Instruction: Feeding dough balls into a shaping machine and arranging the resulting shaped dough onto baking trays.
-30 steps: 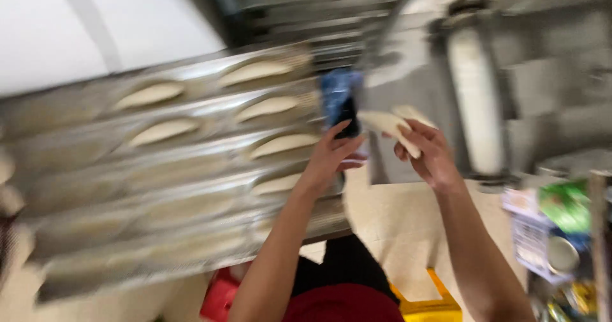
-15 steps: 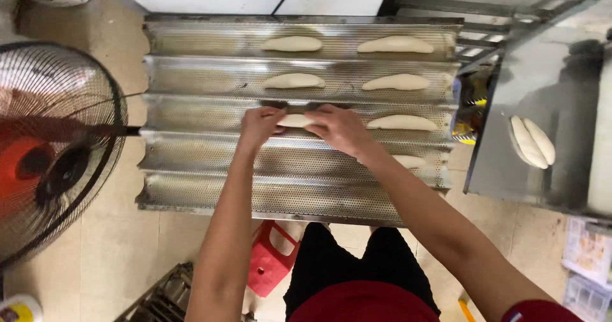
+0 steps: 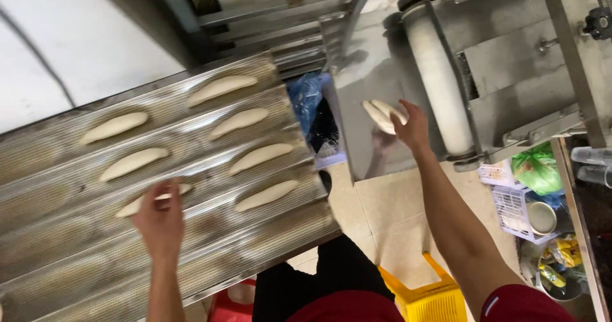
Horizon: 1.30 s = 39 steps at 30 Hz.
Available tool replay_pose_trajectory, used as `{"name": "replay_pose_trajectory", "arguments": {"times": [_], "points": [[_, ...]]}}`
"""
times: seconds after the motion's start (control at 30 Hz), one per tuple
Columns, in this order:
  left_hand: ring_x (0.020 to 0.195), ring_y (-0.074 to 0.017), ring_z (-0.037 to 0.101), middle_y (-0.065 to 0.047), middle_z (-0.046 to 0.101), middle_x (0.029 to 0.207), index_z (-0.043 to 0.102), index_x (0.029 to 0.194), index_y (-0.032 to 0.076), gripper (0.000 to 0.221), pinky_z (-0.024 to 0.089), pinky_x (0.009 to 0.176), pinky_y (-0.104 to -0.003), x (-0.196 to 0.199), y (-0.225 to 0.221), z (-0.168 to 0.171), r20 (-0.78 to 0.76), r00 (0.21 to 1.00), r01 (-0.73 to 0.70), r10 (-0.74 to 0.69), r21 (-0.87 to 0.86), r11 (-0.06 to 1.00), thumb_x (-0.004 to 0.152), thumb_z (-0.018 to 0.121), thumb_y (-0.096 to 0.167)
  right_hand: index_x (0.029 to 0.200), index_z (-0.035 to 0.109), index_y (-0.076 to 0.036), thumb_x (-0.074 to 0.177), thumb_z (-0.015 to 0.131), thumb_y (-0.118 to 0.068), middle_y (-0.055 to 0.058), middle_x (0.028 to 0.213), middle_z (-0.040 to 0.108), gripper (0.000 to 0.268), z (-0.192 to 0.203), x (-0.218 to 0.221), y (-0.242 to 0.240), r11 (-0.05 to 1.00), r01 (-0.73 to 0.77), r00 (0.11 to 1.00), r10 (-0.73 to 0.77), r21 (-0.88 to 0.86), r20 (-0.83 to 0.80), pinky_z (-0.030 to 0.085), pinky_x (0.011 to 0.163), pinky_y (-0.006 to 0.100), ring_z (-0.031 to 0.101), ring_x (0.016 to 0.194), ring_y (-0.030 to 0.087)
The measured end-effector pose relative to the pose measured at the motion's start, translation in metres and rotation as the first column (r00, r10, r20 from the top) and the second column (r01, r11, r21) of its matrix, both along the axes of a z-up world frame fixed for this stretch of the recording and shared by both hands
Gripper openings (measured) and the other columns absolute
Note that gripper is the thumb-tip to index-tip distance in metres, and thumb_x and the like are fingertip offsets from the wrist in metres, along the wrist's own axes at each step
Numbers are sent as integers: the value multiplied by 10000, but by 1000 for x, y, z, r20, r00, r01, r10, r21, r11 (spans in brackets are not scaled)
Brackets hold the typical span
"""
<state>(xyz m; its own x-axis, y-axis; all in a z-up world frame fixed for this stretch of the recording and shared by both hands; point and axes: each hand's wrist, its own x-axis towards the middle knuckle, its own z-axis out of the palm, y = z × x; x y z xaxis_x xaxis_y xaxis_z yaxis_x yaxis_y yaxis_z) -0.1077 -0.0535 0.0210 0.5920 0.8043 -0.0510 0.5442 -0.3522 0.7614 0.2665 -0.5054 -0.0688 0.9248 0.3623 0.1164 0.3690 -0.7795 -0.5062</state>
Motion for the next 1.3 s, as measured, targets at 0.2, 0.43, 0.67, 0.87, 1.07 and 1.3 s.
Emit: {"name": "replay_pose_trajectory", "arguments": {"times": [0.2, 0.43, 0.67, 0.87, 1.07, 1.3], "points": [[840, -161, 728, -93, 779, 1035, 749, 1184, 59, 266, 612, 713, -297, 110, -118, -9, 113, 967, 251, -226, -326, 911, 978, 707, 221, 1185, 725, -26, 889, 781, -411, 194, 1093, 721, 489, -3, 11, -23, 997, 5, 895, -41, -82, -444, 606, 734, 426, 715, 907, 303], [752, -155, 704, -83, 769, 886, 765, 1142, 48, 285, 582, 675, -308, 171, -203, -3, 214, 913, 407, -346, -442, 799, 962, 715, 262, 1374, 619, -14, 957, 670, -367, 161, 1054, 755, 549, 52, 5, 1, 988, 59, 917, 2, 142, -398, 592, 770, 382, 711, 877, 223], [917, -213, 734, -144, 663, 1196, 372, 1462, 282, 683, 638, 734, -357, 108, -181, -18, 391, 916, 350, 87, -888, 298, 900, 760, 295, 1207, 722, -1, 1058, 622, -356, 82, 897, 713, 397, 124, -114, 83, 856, 196, 460, 350, 478, -816, 431, 585, 277, 536, 666, 126], [1113, -192, 725, -149, 703, 1285, 671, 1309, 5, 512, 625, 908, -320, -52, -75, -31, 257, 964, 227, 66, -926, 302, 901, 794, 289, 1242, 721, -39, 991, 680, -349, 72, 791, 606, 401, 130, -247, 209, 696, -620, 448, 692, 362, -565, 451, 583, 293, 559, 669, 162], [925, -221, 791, -125, 802, 1053, 771, 1106, 55, 396, 625, 778, -280, -125, 30, -29, 7, 1000, -10, 30, -843, 538, 770, 811, 260, 1275, 709, -136, 928, 754, -301, 43, 1022, 736, 387, 78, -312, 300, 552, -768, 412, 814, 324, -410, 565, 673, 312, 703, 747, 165], [621, -171, 663, -83, 722, 699, 731, 805, 44, 592, 535, 604, -347, -125, 59, -47, -298, 953, -96, 46, -155, 983, 655, 928, 582, 1187, 733, -56, 936, 796, -197, 187, 1172, 691, 295, 63, -311, 303, 549, -803, 545, 834, 230, -89, 591, 744, 395, 708, 862, 254]]}}
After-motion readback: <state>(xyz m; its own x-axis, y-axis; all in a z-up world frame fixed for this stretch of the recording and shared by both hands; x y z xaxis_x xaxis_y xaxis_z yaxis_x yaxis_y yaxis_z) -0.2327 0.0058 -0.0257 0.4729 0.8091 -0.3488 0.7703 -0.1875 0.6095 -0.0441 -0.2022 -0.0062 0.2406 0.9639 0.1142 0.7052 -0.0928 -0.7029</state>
